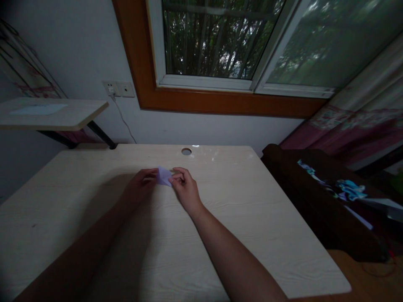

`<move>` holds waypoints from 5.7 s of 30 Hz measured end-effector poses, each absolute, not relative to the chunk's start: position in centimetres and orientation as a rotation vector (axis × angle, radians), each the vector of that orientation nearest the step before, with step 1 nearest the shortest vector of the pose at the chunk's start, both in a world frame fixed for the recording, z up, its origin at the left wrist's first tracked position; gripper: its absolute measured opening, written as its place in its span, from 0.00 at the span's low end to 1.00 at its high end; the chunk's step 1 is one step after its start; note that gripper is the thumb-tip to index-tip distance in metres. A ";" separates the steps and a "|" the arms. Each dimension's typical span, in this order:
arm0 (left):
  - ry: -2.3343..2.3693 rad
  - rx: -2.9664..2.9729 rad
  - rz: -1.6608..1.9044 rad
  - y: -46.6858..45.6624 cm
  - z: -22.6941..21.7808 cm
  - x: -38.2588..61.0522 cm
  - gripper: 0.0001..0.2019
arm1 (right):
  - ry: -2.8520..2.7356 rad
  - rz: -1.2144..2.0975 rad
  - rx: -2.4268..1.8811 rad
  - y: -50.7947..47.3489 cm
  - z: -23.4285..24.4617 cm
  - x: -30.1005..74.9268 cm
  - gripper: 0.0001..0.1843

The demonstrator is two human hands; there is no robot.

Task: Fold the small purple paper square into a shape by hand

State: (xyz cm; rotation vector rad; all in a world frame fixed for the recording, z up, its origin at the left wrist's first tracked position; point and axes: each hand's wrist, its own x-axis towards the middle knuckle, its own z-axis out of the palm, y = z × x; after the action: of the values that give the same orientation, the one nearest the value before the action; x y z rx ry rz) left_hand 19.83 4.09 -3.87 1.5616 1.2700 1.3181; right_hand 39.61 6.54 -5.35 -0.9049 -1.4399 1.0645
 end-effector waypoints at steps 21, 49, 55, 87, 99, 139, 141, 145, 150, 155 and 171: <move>1.410 1.770 1.024 3.6 -3.7 19.7 0.12 | -1.609 0.969 -0.930 6.1 -4.4 39.7 0.09; 1.476 1.705 1.276 4.1 -4.4 19.5 0.13 | -1.671 0.796 -0.907 5.8 -3.9 39.8 0.04; 1.445 1.620 1.202 3.3 -3.9 20.0 0.17 | -1.686 0.756 -0.801 5.6 -3.2 39.8 0.07; 1.186 1.633 1.294 3.2 -4.1 19.8 0.07 | -1.772 0.910 -0.833 5.4 -3.6 39.6 0.06; 1.155 1.452 1.356 3.7 -4.4 20.4 0.25 | -1.582 1.190 -0.840 5.9 -5.1 39.2 0.14; 1.305 1.917 1.201 3.3 -3.7 19.7 0.07 | -1.719 0.967 -0.816 5.9 -3.8 39.7 0.07; 1.310 1.866 1.159 3.2 -3.6 19.8 0.08 | -1.728 0.952 -0.821 5.9 -3.9 39.7 0.06; 1.320 1.847 1.100 3.1 -3.5 19.8 0.09 | -1.787 0.950 -0.806 5.8 -3.9 39.6 0.06; 1.337 1.834 1.096 2.9 -3.0 20.0 0.10 | -1.792 0.927 -0.823 5.8 -4.0 39.5 0.05; 1.394 1.701 1.148 2.9 -2.8 20.0 0.09 | -1.746 0.898 -0.875 6.0 -4.3 39.5 0.05; 1.429 1.574 1.110 3.4 -3.3 19.8 0.12 | -1.736 0.980 -0.853 6.0 -4.1 39.6 0.05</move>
State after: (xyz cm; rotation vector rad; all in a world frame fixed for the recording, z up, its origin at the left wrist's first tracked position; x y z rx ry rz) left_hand 19.80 3.35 -3.29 1.5736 1.4293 1.1105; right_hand 39.56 6.01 -4.09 -0.8533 -1.7355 0.9805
